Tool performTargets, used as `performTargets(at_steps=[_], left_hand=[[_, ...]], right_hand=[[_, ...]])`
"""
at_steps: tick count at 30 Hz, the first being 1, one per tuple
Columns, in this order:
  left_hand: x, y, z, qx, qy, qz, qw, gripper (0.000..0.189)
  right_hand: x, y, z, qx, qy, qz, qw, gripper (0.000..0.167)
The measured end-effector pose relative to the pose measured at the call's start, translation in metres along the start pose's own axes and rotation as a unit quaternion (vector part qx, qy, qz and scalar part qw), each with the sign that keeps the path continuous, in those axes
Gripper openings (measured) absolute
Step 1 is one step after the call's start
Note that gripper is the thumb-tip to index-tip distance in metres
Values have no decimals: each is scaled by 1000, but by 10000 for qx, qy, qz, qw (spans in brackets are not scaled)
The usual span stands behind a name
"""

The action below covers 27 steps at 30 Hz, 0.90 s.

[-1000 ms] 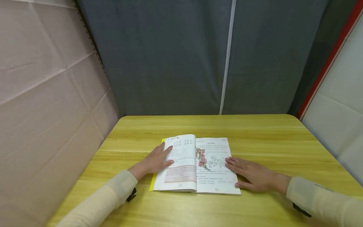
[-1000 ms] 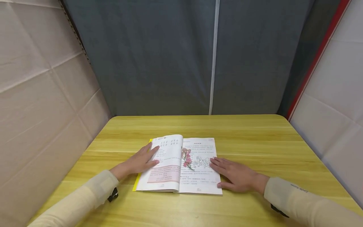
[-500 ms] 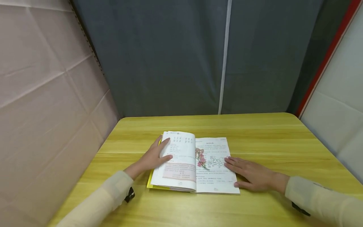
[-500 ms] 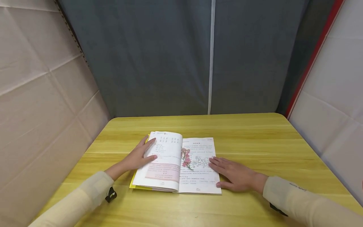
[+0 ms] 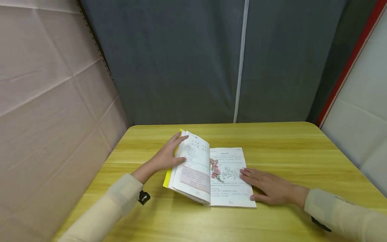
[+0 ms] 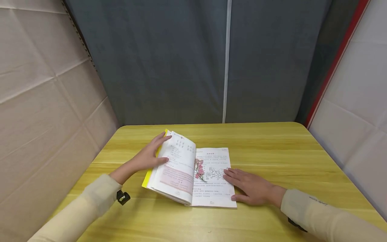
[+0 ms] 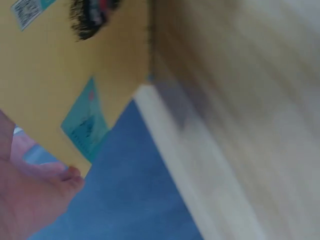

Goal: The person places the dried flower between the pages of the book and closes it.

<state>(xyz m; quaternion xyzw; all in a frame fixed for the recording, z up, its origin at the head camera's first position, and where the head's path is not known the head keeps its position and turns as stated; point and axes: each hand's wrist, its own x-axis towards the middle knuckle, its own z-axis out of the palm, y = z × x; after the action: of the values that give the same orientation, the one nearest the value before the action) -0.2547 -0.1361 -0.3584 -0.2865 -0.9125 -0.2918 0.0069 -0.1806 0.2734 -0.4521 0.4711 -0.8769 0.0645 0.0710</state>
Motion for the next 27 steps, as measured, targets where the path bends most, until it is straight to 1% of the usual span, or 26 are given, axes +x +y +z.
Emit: performTargets(at_steps=[4,7,11,14,17,20,22,27], left_hand=[[13,18,-6,-384,-250,72,9989,81],[23,32,-7,-650,-415,78,9970,84],[35,52,1,-1045,-542,75,9930,89],[43,67,9,-1325,-604,71,9893,92],[49,80,19,-1571,-670,134,9852,95],[54,92,28,-1640,-639,183,9842,97],[57,99,34,-1730,-587,162,9830,98],[60,112,50,-1890,-341,-36,9814,102]], right_hand=[[-1,0,0,55,-51,74,9999,70],[-2,1,0,19,-50,87,9999,70],[-2,2,0,-26,7,42,10000,69],[-3,3,0,-47,27,13,10000,69],[-2,3,0,-29,59,5,10000,69],[-1,2,-1,-48,111,-8,9999,69],[-1,2,-1,-96,147,-14,9998,69],[-1,1,-2,-206,189,-69,9996,68]])
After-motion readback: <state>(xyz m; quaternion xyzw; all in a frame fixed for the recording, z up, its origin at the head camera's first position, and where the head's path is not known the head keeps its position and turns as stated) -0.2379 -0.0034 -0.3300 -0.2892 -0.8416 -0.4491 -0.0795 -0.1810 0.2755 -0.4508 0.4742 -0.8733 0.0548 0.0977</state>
